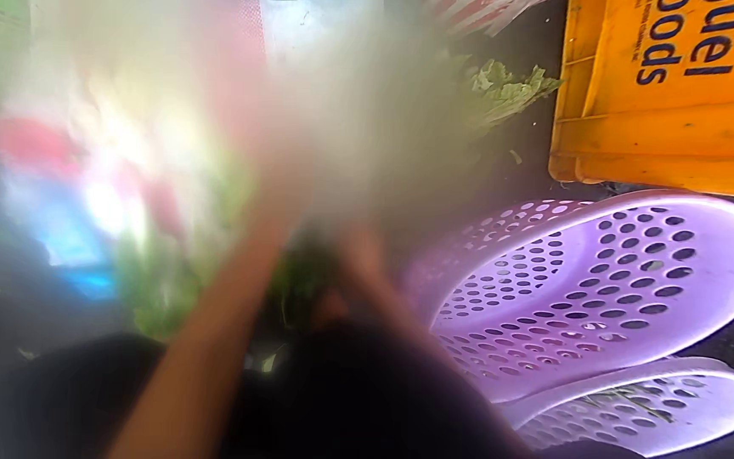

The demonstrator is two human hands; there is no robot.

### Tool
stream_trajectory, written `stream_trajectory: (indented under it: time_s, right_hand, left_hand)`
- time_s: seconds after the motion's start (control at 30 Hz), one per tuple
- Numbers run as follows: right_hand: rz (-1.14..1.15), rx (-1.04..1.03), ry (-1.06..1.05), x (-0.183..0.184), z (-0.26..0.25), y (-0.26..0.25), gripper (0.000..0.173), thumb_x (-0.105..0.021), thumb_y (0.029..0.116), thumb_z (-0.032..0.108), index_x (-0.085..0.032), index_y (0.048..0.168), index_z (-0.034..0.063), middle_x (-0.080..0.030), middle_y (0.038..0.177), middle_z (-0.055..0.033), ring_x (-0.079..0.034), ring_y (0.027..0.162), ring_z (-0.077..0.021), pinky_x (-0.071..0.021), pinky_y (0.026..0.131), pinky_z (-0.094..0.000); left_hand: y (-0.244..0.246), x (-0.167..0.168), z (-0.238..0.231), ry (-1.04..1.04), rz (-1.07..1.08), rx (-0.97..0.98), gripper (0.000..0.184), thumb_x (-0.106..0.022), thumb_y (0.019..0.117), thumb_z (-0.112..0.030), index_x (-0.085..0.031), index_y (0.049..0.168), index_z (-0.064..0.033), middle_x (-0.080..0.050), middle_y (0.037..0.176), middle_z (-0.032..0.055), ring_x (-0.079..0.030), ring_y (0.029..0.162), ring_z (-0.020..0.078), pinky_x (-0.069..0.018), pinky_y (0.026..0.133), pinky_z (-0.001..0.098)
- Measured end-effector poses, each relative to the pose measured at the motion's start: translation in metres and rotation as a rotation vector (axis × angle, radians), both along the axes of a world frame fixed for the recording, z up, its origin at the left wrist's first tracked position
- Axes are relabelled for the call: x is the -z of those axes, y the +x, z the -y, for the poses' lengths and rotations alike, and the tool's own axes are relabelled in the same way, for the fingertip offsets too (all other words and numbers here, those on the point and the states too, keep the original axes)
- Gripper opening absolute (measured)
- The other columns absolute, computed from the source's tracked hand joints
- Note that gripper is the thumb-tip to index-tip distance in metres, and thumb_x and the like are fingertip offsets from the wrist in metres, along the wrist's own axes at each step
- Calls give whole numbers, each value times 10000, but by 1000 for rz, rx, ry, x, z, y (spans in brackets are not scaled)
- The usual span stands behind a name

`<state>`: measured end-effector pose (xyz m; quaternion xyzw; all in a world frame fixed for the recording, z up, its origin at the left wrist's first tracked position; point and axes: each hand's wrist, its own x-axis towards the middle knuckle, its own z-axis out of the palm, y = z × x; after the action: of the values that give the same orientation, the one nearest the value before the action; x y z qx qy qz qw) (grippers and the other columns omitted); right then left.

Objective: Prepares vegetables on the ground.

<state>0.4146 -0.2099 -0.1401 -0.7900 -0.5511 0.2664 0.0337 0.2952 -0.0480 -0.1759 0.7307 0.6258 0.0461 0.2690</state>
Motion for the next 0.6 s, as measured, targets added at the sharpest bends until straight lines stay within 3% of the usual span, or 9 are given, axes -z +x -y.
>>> stream_trajectory:
  time_s: [0.13, 0.3, 0.47, 0.6]
  right_hand:
    - [13, -16, -34, -1, -1, -1, 314, -508, 1043, 117, -570, 1303, -47, -604, 1209, -245, -700, 733, -374, -584, 614, -509]
    - [19, -12, -15, -3, 3, -4, 310, -502, 1039, 104, -575, 1297, -52, -605, 1211, -246, -690, 694, -374, -577, 594, -514]
    - [34, -44, -35, 0, 7, -4, 280, -515, 1036, 110, -590, 1246, -59, -612, 1180, -244, -690, 682, -362, -578, 596, -505]
    - [58, -74, -161, 2, -6, -9, 284, -546, 1040, 116, -525, 1270, -49, -570, 1242, -260, -706, 741, -375, -588, 631, -501]
  left_hand:
    - [-2, 2, 2, 24, 54, 43, 224, -677, 945, -131, -731, 1152, -63, -720, 1034, 152, -718, 925, 321, -583, 820, 513]
    - [1, 3, 5, 30, 85, -28, 192, -686, 940, -92, -723, 1124, -51, -736, 1001, 145, -723, 932, 314, -574, 844, 519]
    - [3, 7, 6, 31, 37, -28, 153, -696, 925, -99, -725, 1066, -48, -728, 951, 157, -718, 892, 337, -570, 804, 541]
    - [9, 6, 8, 35, -57, -15, 105, -698, 928, -122, -702, 999, -46, -699, 901, 168, -707, 861, 368, -562, 744, 559]
